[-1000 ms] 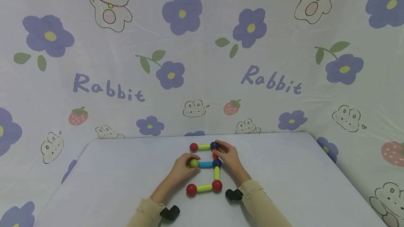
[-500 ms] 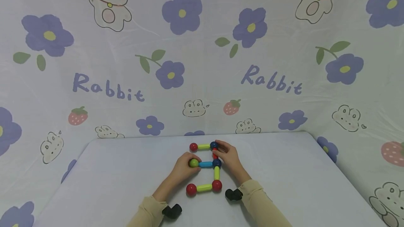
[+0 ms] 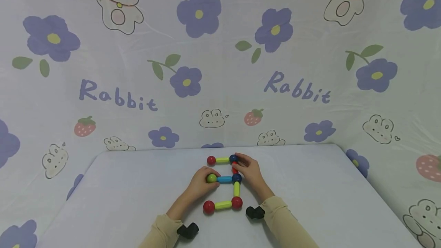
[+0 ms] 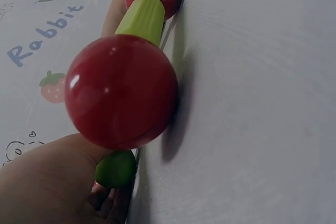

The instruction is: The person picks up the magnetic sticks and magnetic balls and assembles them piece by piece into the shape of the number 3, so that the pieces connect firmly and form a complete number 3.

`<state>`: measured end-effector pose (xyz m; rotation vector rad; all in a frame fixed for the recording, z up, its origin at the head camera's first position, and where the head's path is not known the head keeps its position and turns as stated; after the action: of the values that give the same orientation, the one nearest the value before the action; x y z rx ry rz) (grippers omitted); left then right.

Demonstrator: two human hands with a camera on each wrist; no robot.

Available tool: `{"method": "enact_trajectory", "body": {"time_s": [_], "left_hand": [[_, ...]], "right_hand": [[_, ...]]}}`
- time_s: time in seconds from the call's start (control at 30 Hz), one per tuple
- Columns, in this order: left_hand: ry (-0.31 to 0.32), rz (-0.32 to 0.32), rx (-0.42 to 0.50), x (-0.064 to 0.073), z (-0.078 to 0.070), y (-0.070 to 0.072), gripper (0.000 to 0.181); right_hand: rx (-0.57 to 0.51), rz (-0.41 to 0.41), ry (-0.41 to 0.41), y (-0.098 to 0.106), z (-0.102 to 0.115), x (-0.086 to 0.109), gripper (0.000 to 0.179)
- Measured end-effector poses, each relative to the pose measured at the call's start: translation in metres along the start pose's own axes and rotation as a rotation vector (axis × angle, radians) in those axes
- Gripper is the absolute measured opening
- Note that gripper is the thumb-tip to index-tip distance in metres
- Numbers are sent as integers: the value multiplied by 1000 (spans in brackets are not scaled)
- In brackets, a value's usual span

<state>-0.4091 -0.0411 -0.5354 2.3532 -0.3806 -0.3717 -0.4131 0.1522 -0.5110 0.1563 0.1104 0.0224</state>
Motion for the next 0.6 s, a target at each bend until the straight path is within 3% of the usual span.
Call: {"method": "enact_trajectory", "body": {"time_s": [0.6], "left_hand": [[4,-29,76,3,0,1,24]], "right_hand": [[-3,10,25,0,-1,0,53]]}}
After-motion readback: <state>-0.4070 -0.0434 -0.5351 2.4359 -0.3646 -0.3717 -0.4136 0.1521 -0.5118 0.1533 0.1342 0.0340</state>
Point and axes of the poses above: each hand's wrist, its own x-axis away from the middle knuckle, its own y-axis out of the back of the hand, z = x × y, the point moved 6 cm from there along -x, towards the middle knuckle, and after that the axes turned 2 degrees about -x, right-handed, at the moved point
